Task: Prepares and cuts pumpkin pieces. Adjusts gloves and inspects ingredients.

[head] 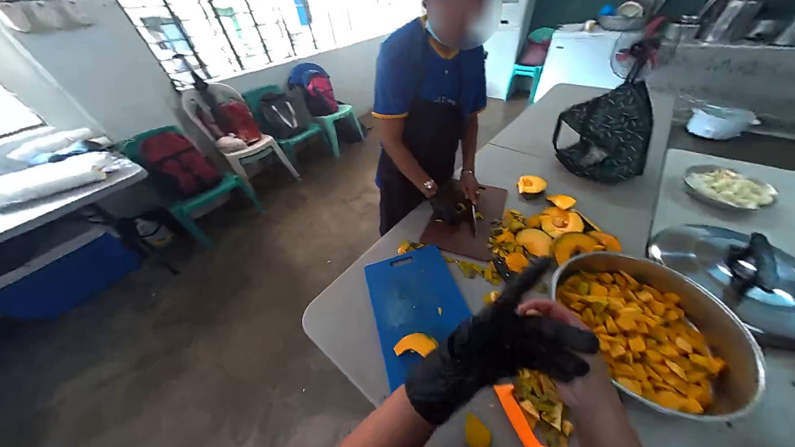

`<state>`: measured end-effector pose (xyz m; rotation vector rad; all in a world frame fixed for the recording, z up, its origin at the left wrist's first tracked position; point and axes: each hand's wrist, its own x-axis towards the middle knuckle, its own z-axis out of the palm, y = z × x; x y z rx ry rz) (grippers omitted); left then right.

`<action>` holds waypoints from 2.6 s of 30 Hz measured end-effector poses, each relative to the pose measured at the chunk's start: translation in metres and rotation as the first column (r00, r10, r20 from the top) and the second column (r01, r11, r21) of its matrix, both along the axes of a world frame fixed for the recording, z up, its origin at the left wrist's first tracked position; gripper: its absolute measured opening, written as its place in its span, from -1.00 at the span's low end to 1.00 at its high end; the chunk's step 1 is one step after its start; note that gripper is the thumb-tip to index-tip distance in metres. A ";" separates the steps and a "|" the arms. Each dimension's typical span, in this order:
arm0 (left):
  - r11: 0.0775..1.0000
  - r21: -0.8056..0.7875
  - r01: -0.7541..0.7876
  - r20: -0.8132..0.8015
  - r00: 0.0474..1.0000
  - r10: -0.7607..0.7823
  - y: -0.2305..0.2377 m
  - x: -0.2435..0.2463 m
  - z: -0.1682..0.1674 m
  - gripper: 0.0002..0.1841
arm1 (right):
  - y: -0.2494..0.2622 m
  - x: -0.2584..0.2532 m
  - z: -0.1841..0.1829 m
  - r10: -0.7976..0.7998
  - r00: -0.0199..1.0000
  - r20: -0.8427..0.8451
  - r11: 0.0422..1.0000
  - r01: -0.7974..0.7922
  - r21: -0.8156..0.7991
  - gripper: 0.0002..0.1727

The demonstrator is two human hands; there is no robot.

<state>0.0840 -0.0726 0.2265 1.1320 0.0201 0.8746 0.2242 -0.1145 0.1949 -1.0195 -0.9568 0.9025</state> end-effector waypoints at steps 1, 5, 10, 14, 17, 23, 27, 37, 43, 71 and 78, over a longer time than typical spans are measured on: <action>0.981 0.184 -0.052 -0.045 0.997 0.061 0.011 0.000 -0.002 0.41 | -0.003 0.002 0.004 -0.105 0.992 0.064 0.994 0.106 -0.018 -0.79; 0.667 0.733 -0.133 -0.168 0.915 0.366 0.038 -0.008 -0.018 0.52 | -0.016 0.010 0.021 -0.253 0.932 0.261 0.966 0.227 0.123 -0.86; 0.414 0.906 -0.090 -0.200 0.771 0.605 0.034 0.003 -0.024 0.52 | -0.016 -0.003 0.025 -0.227 0.816 0.532 0.972 0.153 0.181 -0.72; 0.544 0.836 -0.074 -0.252 0.829 0.499 0.032 0.002 -0.020 0.51 | -0.014 -0.003 0.030 -0.170 0.825 0.539 0.985 0.118 0.130 -0.80; 0.620 0.779 -0.093 -0.247 0.863 0.440 0.032 0.005 -0.021 0.51 | -0.012 0.000 0.029 -0.172 0.770 0.614 0.982 0.087 0.166 -0.75; 0.545 0.835 -0.077 -0.308 0.754 0.580 0.034 0.011 -0.033 0.46 | -0.012 -0.001 0.025 -0.167 0.651 0.741 0.985 0.082 0.150 -0.76; 0.601 0.799 0.032 -0.447 0.701 0.557 0.033 0.009 -0.029 0.39 | -0.008 0.003 0.022 -0.107 0.616 0.780 0.993 0.029 0.113 -0.78; 0.990 0.071 -0.121 -0.158 0.979 0.131 0.053 0.011 -0.024 0.04 | -0.022 0.008 0.008 -0.270 0.768 0.580 0.963 0.211 0.167 -0.71; 0.437 0.861 -0.259 -0.241 0.551 0.799 0.064 0.027 -0.039 0.23 | -0.019 -0.011 0.016 -0.428 0.631 0.646 0.903 0.283 0.322 -0.76; 0.485 0.738 0.469 -0.559 0.021 0.829 0.036 0.054 -0.042 -0.09 | 0.024 -0.018 0.023 0.085 0.482 0.872 0.855 0.415 -0.312 -0.71; 0.501 0.775 0.385 -0.562 0.056 0.825 0.037 0.049 -0.040 -0.14 | 0.008 -0.014 0.024 -0.051 0.694 0.718 0.929 0.298 -0.222 -0.73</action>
